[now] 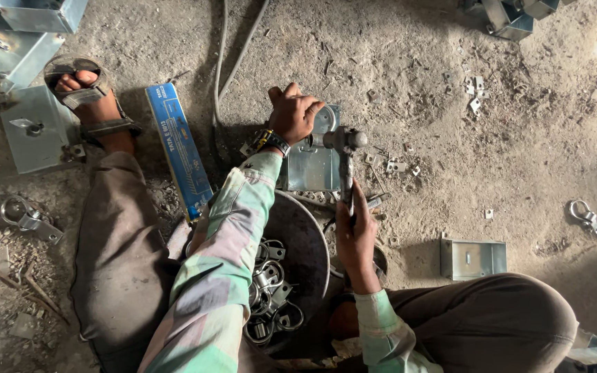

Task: The person hammers a metal bracket onto a metal box and then uses a welding tool to fuse the metal pieces together.

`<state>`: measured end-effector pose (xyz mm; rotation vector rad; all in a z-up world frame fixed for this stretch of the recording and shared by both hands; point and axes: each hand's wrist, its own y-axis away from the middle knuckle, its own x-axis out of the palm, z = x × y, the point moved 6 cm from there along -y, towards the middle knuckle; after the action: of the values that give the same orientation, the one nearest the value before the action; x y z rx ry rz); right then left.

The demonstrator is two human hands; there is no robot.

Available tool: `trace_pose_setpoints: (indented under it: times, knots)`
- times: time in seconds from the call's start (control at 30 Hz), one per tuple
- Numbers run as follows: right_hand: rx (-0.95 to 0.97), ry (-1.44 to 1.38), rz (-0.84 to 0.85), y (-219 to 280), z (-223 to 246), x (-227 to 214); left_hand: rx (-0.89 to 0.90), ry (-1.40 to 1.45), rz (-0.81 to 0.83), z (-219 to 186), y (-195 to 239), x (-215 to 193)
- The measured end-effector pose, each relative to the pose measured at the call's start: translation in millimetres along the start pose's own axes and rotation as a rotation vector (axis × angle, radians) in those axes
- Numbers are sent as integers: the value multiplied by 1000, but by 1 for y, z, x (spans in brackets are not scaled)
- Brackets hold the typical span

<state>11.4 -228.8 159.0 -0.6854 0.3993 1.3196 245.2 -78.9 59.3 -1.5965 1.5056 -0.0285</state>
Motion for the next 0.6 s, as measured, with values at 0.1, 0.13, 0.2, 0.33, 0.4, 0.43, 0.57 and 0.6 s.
trace_pose_setpoints:
  times: [0.1, 0.13, 0.2, 0.33, 0.4, 0.43, 0.57, 0.6]
  knots:
    - [94, 40, 46, 0, -5, 4, -28, 19, -18, 5, 0, -1]
    - [109, 54, 47, -1, -5, 6, -28, -1, -8, 8, -2, 1]
    - [148, 83, 53, 1, -5, 8, -33, -37, 19, 14, 1, 8]
    - [119, 82, 50, -3, 3, -3, -25, -18, -8, 20, 7, 16]
    - [-45, 24, -1, -15, 27, -21, -1, -80, -27, 18, -1, 14]
    - [-29, 92, -32, -15, 37, -42, -14, -73, 10, 16, 0, 15]
    - [-181, -591, -286, 3, 99, -131, -77, -66, 157, 11, -2, 16]
    - [-201, -628, -367, 13, 116, -166, -91, -71, 191, 11, -3, 15]
